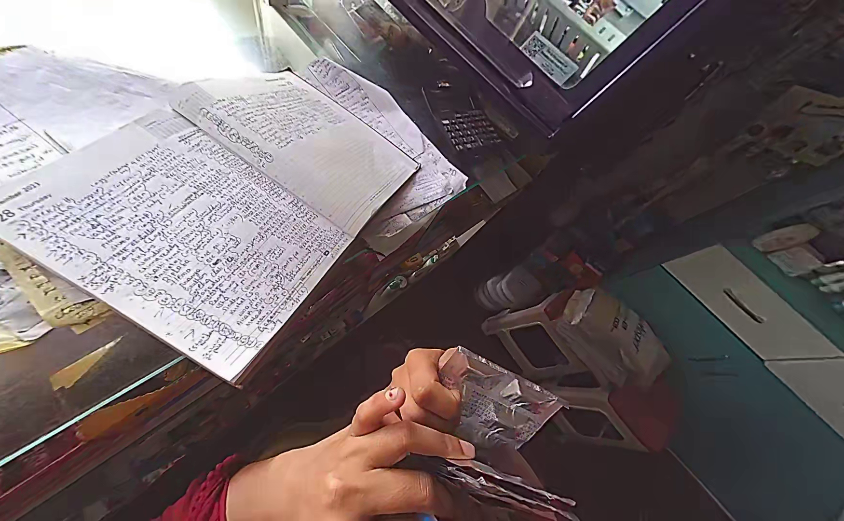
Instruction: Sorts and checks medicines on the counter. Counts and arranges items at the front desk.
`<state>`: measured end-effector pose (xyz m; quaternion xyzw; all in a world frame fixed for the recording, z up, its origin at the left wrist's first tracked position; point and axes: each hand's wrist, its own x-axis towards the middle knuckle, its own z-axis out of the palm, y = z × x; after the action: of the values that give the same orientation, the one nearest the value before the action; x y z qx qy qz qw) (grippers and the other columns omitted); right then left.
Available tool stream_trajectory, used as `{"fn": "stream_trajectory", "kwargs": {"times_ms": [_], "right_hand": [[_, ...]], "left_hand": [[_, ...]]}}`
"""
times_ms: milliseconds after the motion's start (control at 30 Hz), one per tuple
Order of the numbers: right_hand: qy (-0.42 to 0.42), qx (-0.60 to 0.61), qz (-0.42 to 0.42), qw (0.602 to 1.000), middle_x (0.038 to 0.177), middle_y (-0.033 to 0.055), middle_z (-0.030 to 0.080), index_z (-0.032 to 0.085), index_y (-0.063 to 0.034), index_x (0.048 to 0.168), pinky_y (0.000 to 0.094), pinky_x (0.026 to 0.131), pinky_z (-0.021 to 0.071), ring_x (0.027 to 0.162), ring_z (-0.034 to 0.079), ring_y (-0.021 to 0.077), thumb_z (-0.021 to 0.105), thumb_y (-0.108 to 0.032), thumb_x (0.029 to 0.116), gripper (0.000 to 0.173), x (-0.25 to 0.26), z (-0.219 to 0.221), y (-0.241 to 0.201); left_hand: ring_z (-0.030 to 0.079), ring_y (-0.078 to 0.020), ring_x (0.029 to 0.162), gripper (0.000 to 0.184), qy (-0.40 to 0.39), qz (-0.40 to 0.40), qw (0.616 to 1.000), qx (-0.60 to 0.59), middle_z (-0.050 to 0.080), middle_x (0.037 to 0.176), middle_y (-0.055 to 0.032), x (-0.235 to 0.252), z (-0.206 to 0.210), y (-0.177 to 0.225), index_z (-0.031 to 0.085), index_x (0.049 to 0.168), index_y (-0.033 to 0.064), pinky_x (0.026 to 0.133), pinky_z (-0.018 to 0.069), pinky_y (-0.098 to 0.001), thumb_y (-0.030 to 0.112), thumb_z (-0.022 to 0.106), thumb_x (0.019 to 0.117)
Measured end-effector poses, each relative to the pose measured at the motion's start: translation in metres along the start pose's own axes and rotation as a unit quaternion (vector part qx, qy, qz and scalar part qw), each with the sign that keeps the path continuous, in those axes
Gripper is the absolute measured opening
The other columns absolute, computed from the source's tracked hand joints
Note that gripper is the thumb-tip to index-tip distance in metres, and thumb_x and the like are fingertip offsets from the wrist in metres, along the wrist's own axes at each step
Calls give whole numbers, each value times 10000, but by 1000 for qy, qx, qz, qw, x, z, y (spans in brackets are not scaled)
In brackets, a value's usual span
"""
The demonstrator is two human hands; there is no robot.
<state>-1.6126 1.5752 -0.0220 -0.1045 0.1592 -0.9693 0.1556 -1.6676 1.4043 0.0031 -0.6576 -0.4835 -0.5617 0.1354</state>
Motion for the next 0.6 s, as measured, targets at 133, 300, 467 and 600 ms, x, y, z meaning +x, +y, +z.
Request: {"fn": "stream_trajectory", "kwargs": {"times_ms": [133,300,467,600], "right_hand": [[90,-112,13,989,709,-50,682,651,-90,829,116,633,506,642,640,-28,487,99,925,268,26,47,-52],[-210,-116,-43,970,895,-22,707,671,-25,1079,164,761,524,824,654,4,593,-192,1017,195,63,-4,-87],[-304,-136,121,935,1065,-101,639,690,-176,1073,206,918,449,1020,583,4,497,-369,1013,279,92,-9,-121],[-374,-228,138,888,1227,-71,603,639,-176,1258,211,1022,442,1176,550,25,542,-366,1043,302,115,-20,-131]], "left_hand": [[510,-159,1307,121,5,-19,998,52,712,1033,-8,20,11,-19,757,1022,124,1252,89,-403,132,638,1001],[499,-165,1309,119,18,-35,993,112,702,1047,2,46,22,-46,748,1032,138,1251,86,-443,149,632,1007],[566,-183,1206,236,105,-60,991,60,703,937,-43,63,22,-60,755,948,77,1254,130,-433,177,560,1037],[605,-165,1196,273,204,-62,977,-23,721,998,-77,59,22,-67,715,928,31,1256,163,-460,229,557,1030]]}}
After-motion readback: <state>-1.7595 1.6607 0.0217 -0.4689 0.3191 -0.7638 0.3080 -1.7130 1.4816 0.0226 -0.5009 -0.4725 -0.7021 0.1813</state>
